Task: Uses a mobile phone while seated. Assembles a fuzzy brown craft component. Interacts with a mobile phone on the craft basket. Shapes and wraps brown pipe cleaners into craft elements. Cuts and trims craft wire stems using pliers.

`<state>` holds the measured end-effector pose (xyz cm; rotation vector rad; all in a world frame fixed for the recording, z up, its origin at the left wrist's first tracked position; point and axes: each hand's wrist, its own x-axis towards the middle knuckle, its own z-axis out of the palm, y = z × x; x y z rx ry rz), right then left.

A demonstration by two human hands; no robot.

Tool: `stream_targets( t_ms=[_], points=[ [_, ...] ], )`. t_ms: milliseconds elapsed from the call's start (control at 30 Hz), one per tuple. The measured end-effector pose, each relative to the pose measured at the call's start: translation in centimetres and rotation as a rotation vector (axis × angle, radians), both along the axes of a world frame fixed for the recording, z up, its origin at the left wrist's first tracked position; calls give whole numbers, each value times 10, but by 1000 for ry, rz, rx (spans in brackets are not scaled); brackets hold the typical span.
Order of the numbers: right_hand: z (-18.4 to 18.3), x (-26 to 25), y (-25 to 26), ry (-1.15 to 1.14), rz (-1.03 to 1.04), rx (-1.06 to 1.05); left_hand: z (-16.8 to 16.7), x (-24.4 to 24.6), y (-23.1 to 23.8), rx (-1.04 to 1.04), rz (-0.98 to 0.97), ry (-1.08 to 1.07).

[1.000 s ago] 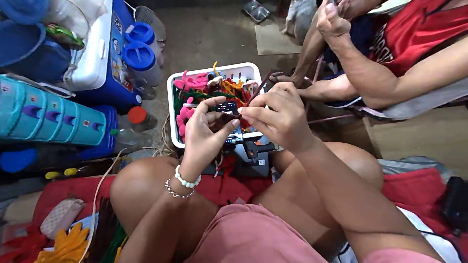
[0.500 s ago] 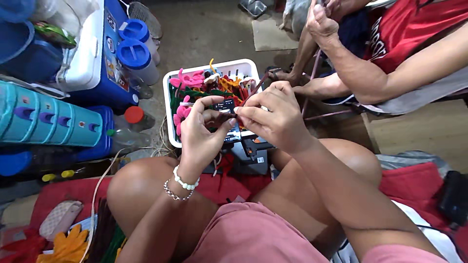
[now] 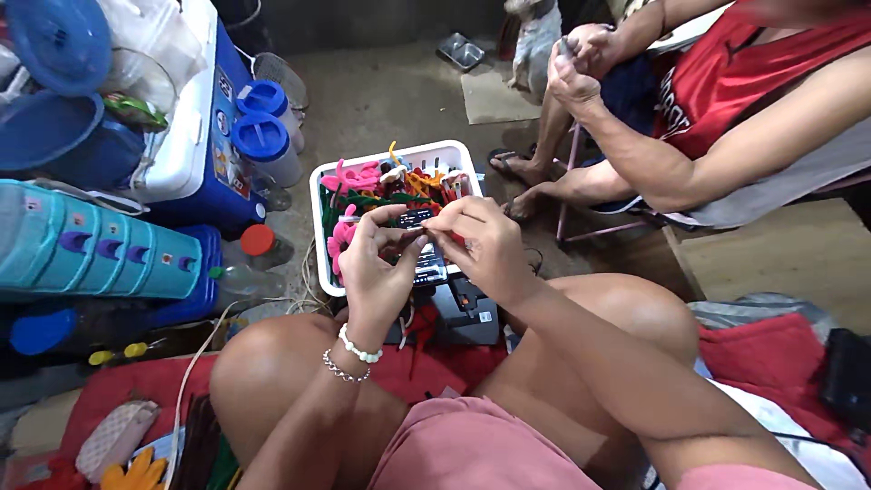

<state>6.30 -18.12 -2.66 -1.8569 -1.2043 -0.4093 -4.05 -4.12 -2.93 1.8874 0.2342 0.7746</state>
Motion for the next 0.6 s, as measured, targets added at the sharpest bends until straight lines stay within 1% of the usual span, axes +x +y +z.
stream_targets(
  t_ms=[67,100,233,267,400,600],
  points=[
    [3,1,0,130,8,44,0,1,-1,-98,-2,7],
    [4,1,0,150,12,60,1,2,-2,-131,0,7],
    [3,2,-1,53,-14,62,0,2,-1,-218,-3,-12],
    [3,1,-1,62,-18,67,-1,3,-1,-232,-7,-20],
    [0,-3,1,238,10,130,-5,4,-3,-237,6,-55],
    [-6,-12,5,359,0,179,-7,4,-7,-240,46,-54]
  ],
)
